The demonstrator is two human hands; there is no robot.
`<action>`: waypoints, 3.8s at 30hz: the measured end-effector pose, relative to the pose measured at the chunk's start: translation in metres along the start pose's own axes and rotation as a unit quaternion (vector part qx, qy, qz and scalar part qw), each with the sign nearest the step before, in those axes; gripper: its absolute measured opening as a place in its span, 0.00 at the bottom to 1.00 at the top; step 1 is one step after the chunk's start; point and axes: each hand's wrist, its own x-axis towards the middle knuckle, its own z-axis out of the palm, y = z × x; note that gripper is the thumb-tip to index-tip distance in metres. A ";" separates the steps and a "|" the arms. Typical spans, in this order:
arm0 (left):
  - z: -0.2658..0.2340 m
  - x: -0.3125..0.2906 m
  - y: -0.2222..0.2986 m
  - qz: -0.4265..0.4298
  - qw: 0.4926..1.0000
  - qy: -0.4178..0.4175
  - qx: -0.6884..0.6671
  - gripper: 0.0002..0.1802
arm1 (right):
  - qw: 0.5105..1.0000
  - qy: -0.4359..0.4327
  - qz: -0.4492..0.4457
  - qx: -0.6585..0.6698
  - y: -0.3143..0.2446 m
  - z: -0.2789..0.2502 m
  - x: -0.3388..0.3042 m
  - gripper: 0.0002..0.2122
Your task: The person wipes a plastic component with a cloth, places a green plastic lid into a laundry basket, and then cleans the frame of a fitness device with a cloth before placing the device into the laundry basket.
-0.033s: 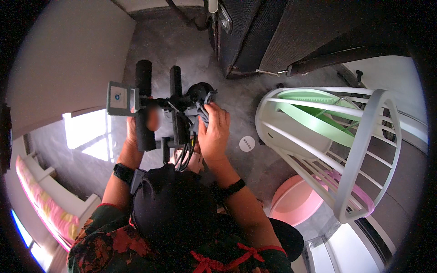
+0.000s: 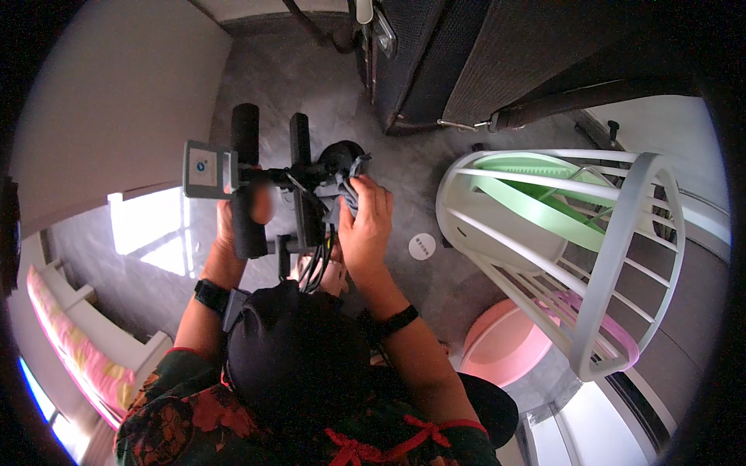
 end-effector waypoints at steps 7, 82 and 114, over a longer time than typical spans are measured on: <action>-0.001 0.001 0.001 -0.013 0.995 0.053 -0.084 0.22 | 0.991 -0.036 0.093 0.087 -0.005 0.029 -0.034 0.15; 0.006 -0.010 -0.040 -0.133 0.986 -0.026 0.093 0.27 | 0.947 -0.205 0.240 -0.063 0.138 -0.020 0.017 0.17; -0.007 -0.042 0.005 -0.005 0.950 -0.166 -0.266 0.17 | 0.946 -0.152 0.198 0.206 0.047 0.024 -0.065 0.12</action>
